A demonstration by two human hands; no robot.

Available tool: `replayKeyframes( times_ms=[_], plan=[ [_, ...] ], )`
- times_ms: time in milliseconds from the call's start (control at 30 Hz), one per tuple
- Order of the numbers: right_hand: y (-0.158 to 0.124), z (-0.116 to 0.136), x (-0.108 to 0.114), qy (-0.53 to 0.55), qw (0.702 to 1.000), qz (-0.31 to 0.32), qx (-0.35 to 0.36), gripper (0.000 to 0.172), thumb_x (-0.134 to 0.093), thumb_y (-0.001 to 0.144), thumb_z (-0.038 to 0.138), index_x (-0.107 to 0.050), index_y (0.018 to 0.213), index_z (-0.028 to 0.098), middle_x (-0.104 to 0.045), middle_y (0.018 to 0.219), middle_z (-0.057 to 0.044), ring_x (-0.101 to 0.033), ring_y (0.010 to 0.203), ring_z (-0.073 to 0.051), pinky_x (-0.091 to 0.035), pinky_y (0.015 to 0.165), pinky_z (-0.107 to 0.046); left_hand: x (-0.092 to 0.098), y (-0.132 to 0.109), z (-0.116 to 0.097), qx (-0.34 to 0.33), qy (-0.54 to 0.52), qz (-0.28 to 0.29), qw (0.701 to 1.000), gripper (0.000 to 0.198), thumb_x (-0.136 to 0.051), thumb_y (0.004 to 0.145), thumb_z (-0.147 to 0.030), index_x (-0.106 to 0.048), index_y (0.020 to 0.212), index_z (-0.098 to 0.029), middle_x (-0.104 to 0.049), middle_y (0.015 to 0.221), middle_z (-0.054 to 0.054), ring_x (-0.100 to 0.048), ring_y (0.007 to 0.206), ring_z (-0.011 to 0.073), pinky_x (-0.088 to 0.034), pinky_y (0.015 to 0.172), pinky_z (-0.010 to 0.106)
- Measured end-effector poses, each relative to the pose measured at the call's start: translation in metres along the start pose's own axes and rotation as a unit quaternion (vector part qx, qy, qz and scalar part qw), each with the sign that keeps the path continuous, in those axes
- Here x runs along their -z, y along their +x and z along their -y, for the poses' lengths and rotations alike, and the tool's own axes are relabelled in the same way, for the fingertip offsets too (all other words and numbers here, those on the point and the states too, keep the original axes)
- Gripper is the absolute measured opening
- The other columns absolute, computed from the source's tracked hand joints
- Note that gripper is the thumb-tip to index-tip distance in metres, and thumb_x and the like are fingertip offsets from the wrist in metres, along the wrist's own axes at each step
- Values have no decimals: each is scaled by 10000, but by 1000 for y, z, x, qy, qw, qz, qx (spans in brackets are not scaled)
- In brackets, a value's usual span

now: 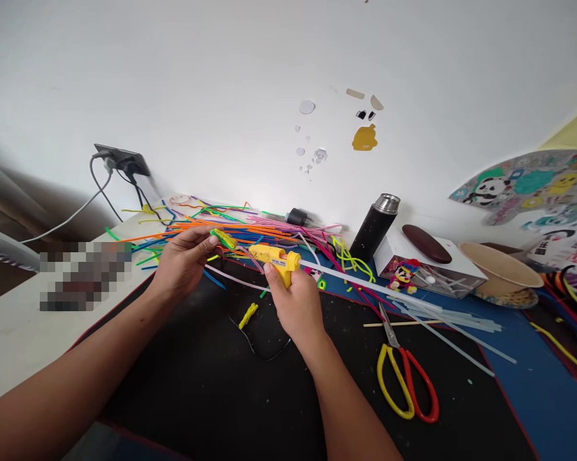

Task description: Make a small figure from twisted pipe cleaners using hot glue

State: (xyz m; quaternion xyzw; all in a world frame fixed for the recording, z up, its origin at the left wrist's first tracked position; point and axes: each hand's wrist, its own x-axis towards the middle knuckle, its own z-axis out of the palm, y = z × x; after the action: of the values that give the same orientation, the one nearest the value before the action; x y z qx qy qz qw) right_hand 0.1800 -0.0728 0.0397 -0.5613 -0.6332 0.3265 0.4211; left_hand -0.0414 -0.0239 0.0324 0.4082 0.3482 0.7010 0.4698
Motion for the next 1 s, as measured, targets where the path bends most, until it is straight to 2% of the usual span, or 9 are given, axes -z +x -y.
replayKeyframes(
  times_ms=[100, 200, 300, 367, 567, 733, 867, 1000],
  plan=[
    [1, -3, -2, 23, 1000, -8, -5, 588, -567, 942, 691, -506, 574, 236, -504, 434, 27, -493, 421, -141, -416, 487, -275, 2, 3, 0, 1, -12, -10, 1000, 324, -967, 600, -321, -805, 853, -201, -747, 744, 11, -659, 655, 134, -522, 624, 241],
    [3, -6, -8, 113, 993, -8, -29, 535, -610, 919, 689, -591, 685, 208, -483, 446, 53, -494, 403, -132, -412, 458, -259, 4, 5, 4, 19, -18, -8, 1000, 323, -964, 607, -336, -801, 851, -199, -741, 742, 7, -648, 639, 127, -521, 624, 241],
    [4, -7, -14, 237, 969, -14, -68, 535, -631, 895, 705, -654, 851, 173, -501, 507, 65, -482, 379, -111, -297, 376, -219, 6, 5, 7, 26, -13, -5, 1000, 335, -962, 606, -345, -802, 859, -195, -734, 741, 8, -638, 633, 132, -520, 619, 249],
    [3, -4, -15, 291, 953, -26, -86, 537, -665, 871, 700, -668, 896, 164, -540, 536, 53, -503, 386, -111, -291, 364, -207, 7, 5, 8, 29, -13, 1, 999, 352, -962, 600, -356, -801, 867, -194, -735, 748, 12, -645, 642, 143, -529, 621, 259],
    [-21, 5, -5, 353, 921, -70, -148, 567, -746, 795, 699, -697, 968, 162, -666, 634, -11, -678, 520, -191, -397, 394, -233, 5, 3, 6, 27, -14, 26, 999, 373, -941, 620, -421, -788, 864, -184, -751, 764, 36, -682, 671, 175, -542, 617, 276],
    [-56, 0, 13, 365, 897, -78, -238, 597, -756, 794, 708, -720, 1077, 184, -753, 809, -54, -733, 661, -211, -488, 488, -248, 5, 2, 10, 40, -12, 47, 998, 383, -927, 636, -454, -773, 852, -178, -736, 702, 38, -707, 667, 199, -530, 594, 274],
    [-78, -5, 25, 335, 899, -63, -277, 567, -713, 827, 719, -752, 995, 179, -679, 709, -19, -637, 565, -155, -449, 459, -229, 6, 2, 12, 44, -1, 52, 998, 410, -919, 647, -472, -784, 889, -169, -742, 707, 46, -704, 664, 192, -507, 585, 264],
    [-91, -10, 29, 314, 884, -55, -343, 580, -676, 836, 745, -750, 934, 179, -588, 643, 13, -456, 404, -79, -207, 351, -178, 6, 2, 14, 49, -5, 59, 997, 418, -929, 632, -473, -782, 874, -166, -739, 694, 51, -695, 647, 197, -502, 575, 277]
  ],
)
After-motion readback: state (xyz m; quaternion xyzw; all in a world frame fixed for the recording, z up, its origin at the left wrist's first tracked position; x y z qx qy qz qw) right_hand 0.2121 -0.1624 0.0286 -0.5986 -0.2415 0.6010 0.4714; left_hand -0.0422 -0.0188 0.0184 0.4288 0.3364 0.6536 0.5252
